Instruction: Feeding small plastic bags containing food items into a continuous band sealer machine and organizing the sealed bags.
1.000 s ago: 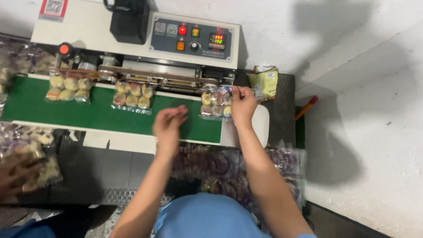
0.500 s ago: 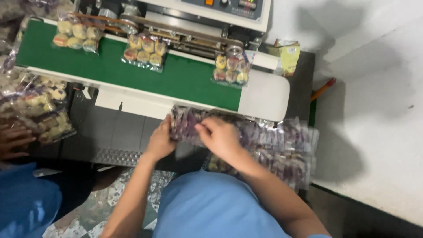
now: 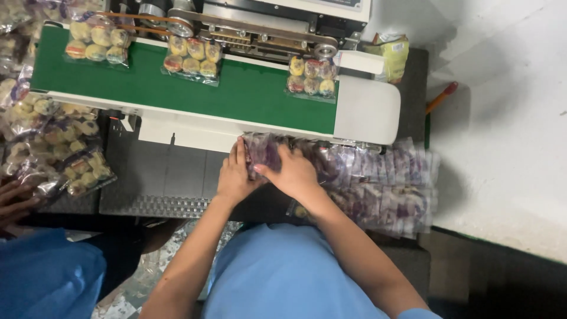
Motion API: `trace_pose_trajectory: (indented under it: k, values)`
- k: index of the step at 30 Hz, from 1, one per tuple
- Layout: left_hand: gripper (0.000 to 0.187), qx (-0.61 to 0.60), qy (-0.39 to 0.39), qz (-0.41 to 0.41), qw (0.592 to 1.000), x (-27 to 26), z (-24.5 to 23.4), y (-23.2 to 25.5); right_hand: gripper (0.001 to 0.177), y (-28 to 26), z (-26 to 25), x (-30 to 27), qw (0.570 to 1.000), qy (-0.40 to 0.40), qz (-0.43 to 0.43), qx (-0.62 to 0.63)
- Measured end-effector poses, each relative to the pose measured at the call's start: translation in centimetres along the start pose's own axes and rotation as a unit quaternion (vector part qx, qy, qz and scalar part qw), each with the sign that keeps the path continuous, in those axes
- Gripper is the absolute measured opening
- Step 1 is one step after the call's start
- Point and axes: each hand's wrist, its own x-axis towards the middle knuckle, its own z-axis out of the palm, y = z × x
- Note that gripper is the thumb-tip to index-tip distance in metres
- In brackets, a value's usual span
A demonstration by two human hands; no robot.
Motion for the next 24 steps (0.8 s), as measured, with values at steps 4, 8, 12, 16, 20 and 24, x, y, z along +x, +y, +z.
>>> trace_pose_trajectory:
  k: [4,8,12,16,20,24]
  values:
    - [0.142,0.006,0.009,0.018,1.000,0.1,0.7,-0.5,0.075,-0.1,4.1,4.4,0.999,0.008,0.013,-0.044]
    - [0.141,-0.008,0.047,0.051,0.998,0.0,1.2,-1.2,0.042,2.7,9.5,8.4,0.995,0.055,-0.009,-0.079]
    - [0.132,-0.064,0.130,0.105,0.984,-2.2,-0.3,-1.1,0.030,2.1,8.8,6.0,0.986,0.128,-0.106,-0.001]
    - [0.132,-0.036,0.253,0.143,0.956,-6.1,-3.0,0.9,0.024,1.7,2.1,0.3,0.937,0.228,-0.247,0.097]
    - [0.131,-0.125,0.221,0.237,0.938,-6.8,-5.2,7.5,0.014,6.6,-6.0,-5.5,0.913,0.212,-0.286,0.201]
    - [0.077,-0.185,0.171,0.315,0.915,-4.4,-4.6,14.5,0.026,15.4,-9.6,-8.2,0.933,0.158,-0.186,0.263]
